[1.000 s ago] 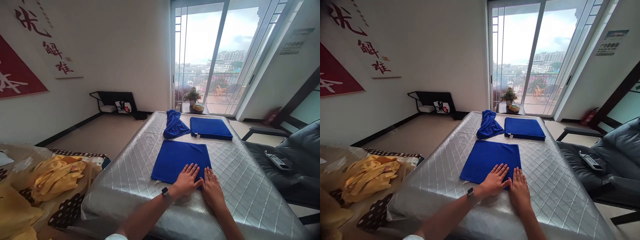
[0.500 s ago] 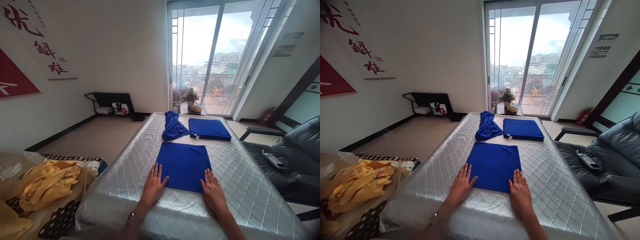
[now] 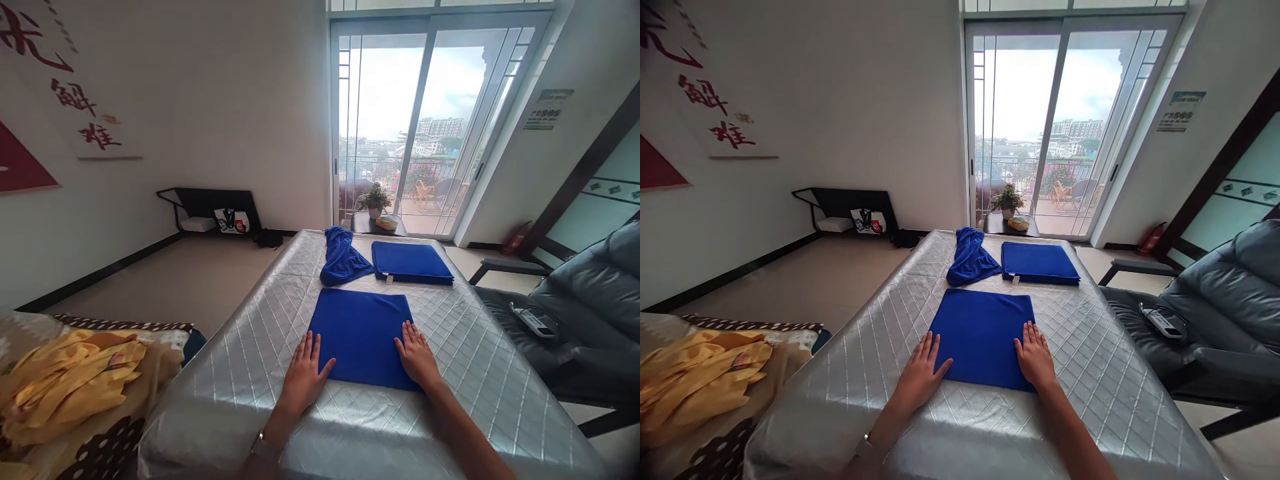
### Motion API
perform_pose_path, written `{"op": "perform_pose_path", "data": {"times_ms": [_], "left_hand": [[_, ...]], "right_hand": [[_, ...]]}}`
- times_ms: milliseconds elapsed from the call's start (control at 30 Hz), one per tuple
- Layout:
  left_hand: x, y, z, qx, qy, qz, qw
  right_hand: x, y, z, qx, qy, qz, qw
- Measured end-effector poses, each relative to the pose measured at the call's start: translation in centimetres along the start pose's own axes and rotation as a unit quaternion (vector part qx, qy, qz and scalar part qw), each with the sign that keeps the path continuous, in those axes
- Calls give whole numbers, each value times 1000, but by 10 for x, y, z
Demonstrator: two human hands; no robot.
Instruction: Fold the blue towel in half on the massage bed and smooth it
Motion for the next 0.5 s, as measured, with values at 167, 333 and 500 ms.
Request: {"op": "perform_pose_path", "data": {"times_ms": [167, 333, 500], "left_hand": [[2, 0, 12, -8, -22, 8, 1000], [87, -7, 47, 16, 114, -28, 993], [183, 11, 73, -8, 257, -62, 964]], "right_hand": [[4, 14, -1, 6, 5, -1, 1000], [1, 11, -3, 9, 10, 2, 1000], [3, 11, -5, 5, -3, -13, 1000]]}}
Point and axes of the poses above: each hand's wrist, its own z-axis towards the middle knuckle, its own y-axis out of the palm, x = y × z, the point moved 2 cm from there along z, towards the middle knuckle, and after that the axes turned 2 degrees about z, right-handed, at the moved point
